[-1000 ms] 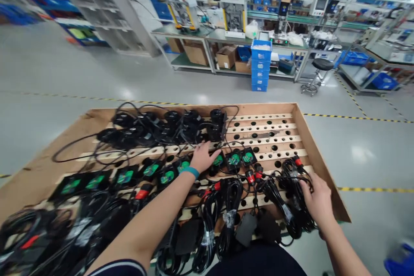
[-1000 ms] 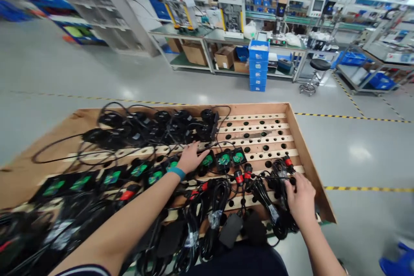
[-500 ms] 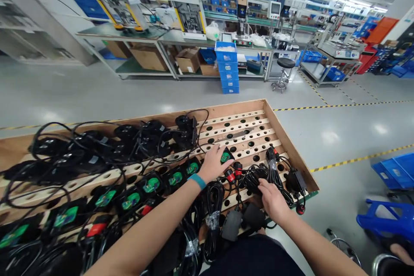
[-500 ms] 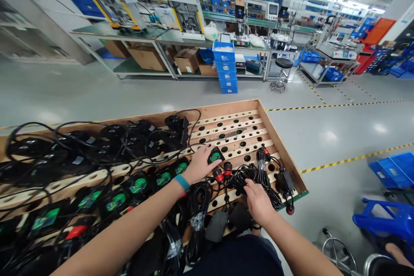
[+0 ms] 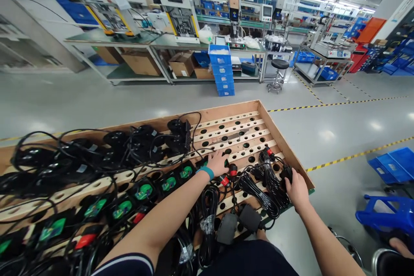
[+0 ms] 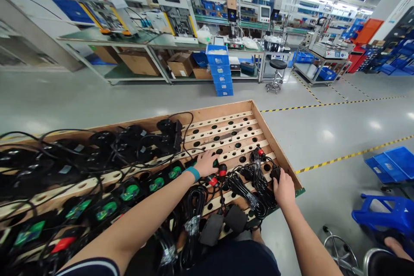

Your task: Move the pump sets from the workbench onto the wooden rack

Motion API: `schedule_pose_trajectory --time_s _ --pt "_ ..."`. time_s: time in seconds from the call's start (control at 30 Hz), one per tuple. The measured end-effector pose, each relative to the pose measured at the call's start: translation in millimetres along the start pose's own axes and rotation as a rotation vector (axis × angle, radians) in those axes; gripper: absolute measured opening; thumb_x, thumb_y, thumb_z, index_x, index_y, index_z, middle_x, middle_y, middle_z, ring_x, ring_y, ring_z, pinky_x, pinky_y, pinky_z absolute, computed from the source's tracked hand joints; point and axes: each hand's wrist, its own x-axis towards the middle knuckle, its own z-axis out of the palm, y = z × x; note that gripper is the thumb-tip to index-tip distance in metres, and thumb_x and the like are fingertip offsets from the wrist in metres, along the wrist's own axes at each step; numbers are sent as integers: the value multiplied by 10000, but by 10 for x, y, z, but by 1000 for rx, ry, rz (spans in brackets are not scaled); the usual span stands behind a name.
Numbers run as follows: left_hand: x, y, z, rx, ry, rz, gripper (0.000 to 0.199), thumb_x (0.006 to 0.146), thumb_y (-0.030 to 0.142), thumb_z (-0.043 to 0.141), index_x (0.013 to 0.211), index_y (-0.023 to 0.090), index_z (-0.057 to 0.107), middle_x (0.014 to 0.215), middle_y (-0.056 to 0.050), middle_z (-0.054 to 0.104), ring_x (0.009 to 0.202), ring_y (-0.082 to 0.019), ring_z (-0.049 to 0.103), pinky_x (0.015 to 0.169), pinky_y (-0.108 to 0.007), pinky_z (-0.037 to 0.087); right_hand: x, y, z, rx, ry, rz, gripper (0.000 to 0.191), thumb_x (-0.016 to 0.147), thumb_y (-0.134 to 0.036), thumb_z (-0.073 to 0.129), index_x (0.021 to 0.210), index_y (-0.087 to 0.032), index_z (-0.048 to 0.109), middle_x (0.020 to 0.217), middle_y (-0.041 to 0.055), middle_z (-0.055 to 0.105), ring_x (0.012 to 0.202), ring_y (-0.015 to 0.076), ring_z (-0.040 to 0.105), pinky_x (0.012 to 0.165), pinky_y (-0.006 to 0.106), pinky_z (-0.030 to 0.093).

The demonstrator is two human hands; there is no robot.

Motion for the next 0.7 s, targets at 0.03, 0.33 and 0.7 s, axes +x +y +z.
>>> schedule_pose_trajectory --time_s 0.03,0.33,0.7 --pt "-15 9 -14 7 -6 10 760 686 401 702 1414 261 531 1484 -153 441 1451 -378 291 1185 -604 233 39 -56 1 -8 -7 0 520 1002 -304 463 1431 -12 428 1177 203 623 1123 318 570 1011 418 460" --pt "-245 44 68 -11 -32 57 889 651 387 718 1481 220 449 1557 -177 367 1490 -366 263 1177 -557 300 189 -113 23 -159 -182 -50 374 1001 -418 548 1180 -127 700 1043 152 648 1017 305 597 969 391 457" --pt "-321 -39 -24 26 71 -242 1066 661 654 652 1544 145 338 1456 -298 442 1339 -519 396 1068 -647 274 367 160 309 -128 -301 -28 621 967 -527 351 1436 -155 517 1508 158 458 1354 377 444 1053 623 407"
